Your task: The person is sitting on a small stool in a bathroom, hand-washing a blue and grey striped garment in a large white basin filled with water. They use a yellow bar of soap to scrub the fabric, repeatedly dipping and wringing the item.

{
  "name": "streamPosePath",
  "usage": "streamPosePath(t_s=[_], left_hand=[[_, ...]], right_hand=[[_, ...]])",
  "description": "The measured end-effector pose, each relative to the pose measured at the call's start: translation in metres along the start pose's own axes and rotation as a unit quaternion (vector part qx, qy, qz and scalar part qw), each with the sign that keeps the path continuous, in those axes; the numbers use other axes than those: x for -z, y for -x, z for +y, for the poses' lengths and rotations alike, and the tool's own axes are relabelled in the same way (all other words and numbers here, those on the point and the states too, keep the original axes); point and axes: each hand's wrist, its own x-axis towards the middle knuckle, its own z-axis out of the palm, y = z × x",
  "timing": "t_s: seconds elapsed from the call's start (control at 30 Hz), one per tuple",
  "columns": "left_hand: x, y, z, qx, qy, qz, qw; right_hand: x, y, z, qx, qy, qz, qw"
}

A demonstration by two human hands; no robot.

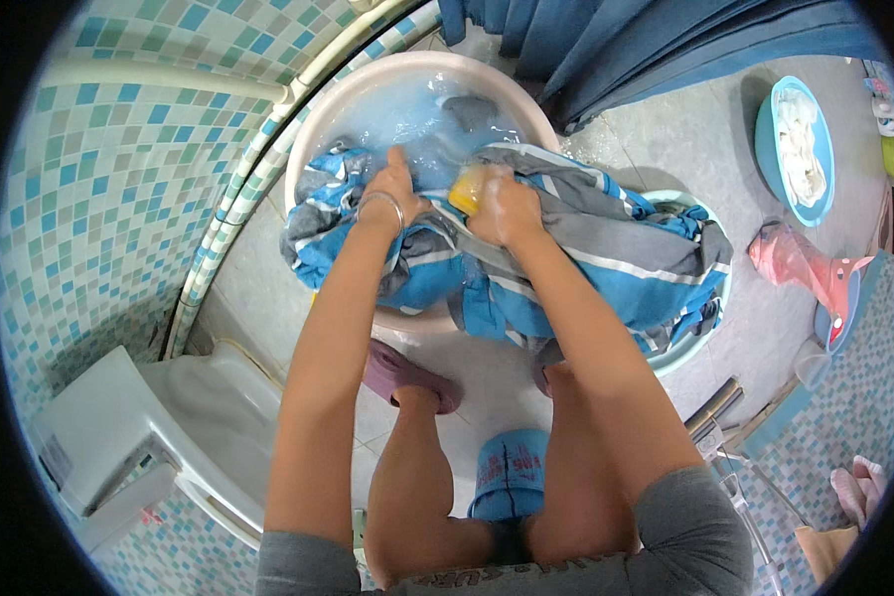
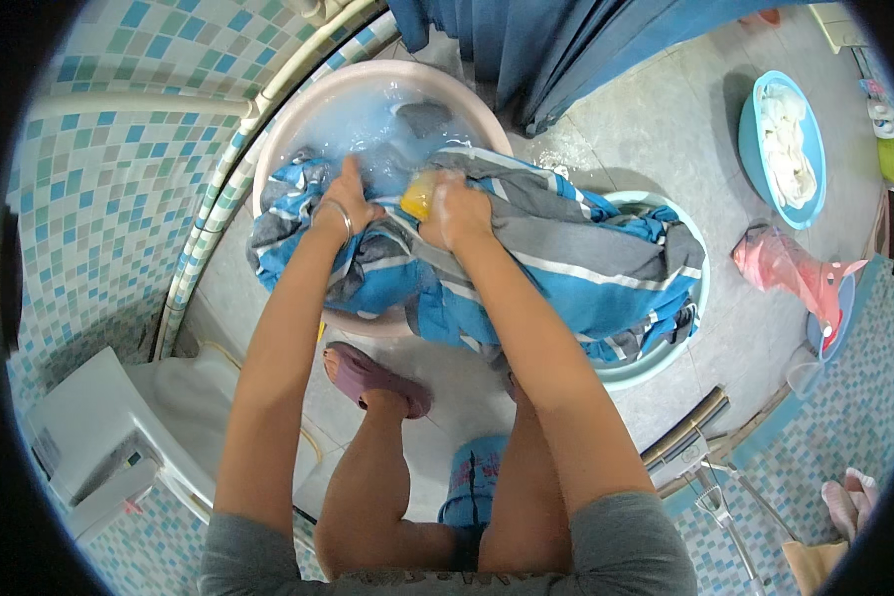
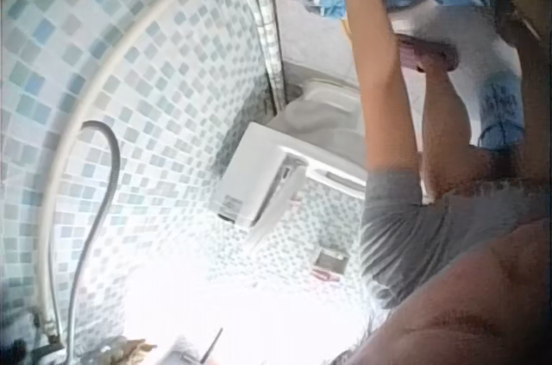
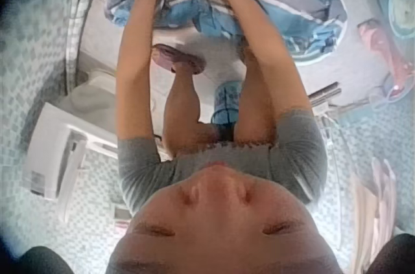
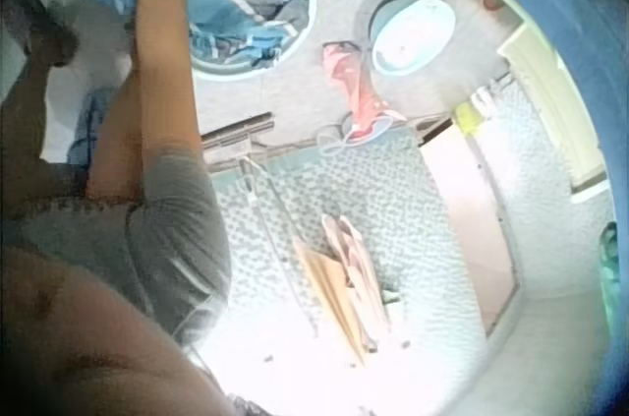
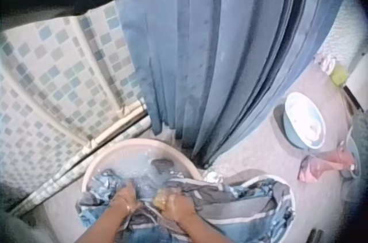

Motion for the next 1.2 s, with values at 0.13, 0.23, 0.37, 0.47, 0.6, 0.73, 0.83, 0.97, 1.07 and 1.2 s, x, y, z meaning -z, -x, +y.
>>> streamPosePath(t_s=[0.13, 0.23, 0.37, 0.47, 0.6, 0.73, 0.83, 0.97, 1.07, 1.2], left_hand=[[0.022, 0.04, -0.004, -0.043, -0.055, -0.044, 0.997], [0.038, 0.074, -0.008, -0.108, -0.026, -0.082, 0.99], [0.029, 0.11, -0.041, -0.255, 0.156, -0.029, 0.954], [-0.001, 0.118, -0.049, -0.224, 0.31, -0.009, 0.924], [-0.047, 0.12, -0.064, -0.178, 0.104, 0.116, 0.972], [-0.036, 0.141, -0.044, -0.129, -0.002, 0.187, 0.974], [-0.033, 0.145, -0.045, -0.085, 0.004, 0.197, 0.977], [-0.056, 0.142, -0.077, -0.089, 0.02, 0.266, 0.96], [-0.05, 0.149, -0.076, -0.092, 0.021, 0.233, 0.968], [-0.052, 0.146, -0.072, -0.094, 0.039, 0.263, 0.96]], right_hand=[[0.002, 0.036, 0.006, 0.006, -0.313, 0.163, 0.936], [0.013, 0.049, 0.009, -0.037, -0.432, 0.146, 0.889], [0.0, 0.052, -0.008, 0.009, -0.381, 0.214, 0.899], [-0.024, 0.051, -0.043, 0.046, -0.22, 0.274, 0.935], [-0.049, 0.072, -0.075, 0.134, -0.084, 0.182, 0.97], [-0.063, 0.037, -0.047, 0.038, -0.025, 0.211, 0.976], [-0.068, 0.036, -0.062, 0.009, -0.062, 0.207, 0.976], [-0.078, 0.076, -0.102, 0.175, -0.101, 0.161, 0.966], [-0.081, 0.065, -0.083, 0.156, 0.019, 0.179, 0.971], [-0.073, 0.039, -0.05, 0.051, 0.087, 0.211, 0.972]])
